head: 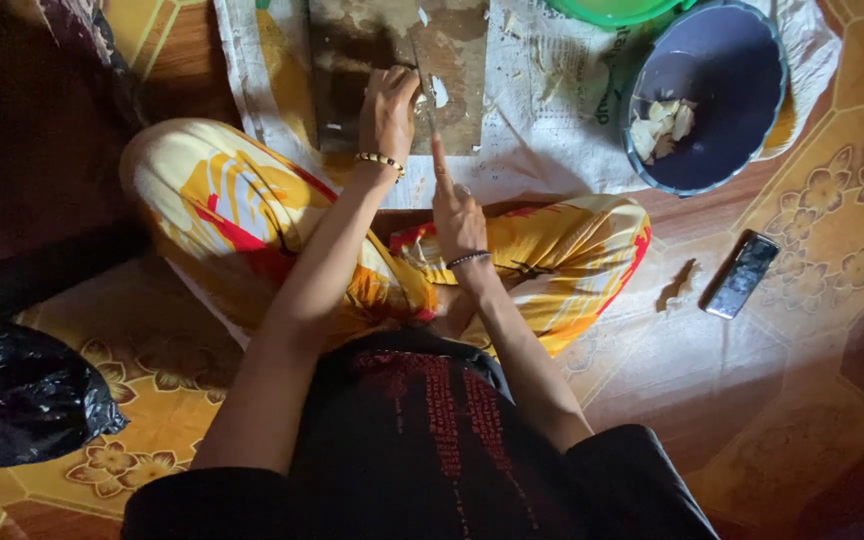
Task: Cutting a white vegetable into small pieces on a wooden board and transferring them to a bowl while sitting on the floor.
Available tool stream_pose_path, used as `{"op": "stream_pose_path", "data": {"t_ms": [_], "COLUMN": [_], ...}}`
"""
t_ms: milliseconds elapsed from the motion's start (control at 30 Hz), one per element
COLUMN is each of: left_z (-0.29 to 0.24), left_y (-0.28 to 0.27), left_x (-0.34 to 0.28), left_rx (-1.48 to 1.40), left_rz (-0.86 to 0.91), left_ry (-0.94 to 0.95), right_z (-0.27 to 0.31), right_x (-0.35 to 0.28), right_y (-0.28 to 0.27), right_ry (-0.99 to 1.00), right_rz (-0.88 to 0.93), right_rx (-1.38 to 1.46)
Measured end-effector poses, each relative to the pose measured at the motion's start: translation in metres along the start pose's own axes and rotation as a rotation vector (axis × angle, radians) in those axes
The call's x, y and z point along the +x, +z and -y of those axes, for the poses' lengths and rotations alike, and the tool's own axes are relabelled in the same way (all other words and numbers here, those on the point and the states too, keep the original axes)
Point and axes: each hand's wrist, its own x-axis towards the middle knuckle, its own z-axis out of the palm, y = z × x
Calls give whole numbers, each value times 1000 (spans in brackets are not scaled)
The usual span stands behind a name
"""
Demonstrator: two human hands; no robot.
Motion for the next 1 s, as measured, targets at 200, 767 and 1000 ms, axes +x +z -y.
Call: {"op": "stream_pose_path", "data": {"t_ms": [200,767,1000], "left_z": [-1,-4,2], "left_y": [1,-8,-3], "left_x": [-2,-3,-7], "left_rx": [17,-161,-115], "left_rz": [44,-6,-8], "left_ry": [-10,-12,0], "right_z": [6,5,6], "right_x": [7,16,21], "right_y": [10,26,-8], "right_ry": [113,113,179], "right_rz": [-1,-49,143], "right_rx": [-67,-62,161]}}
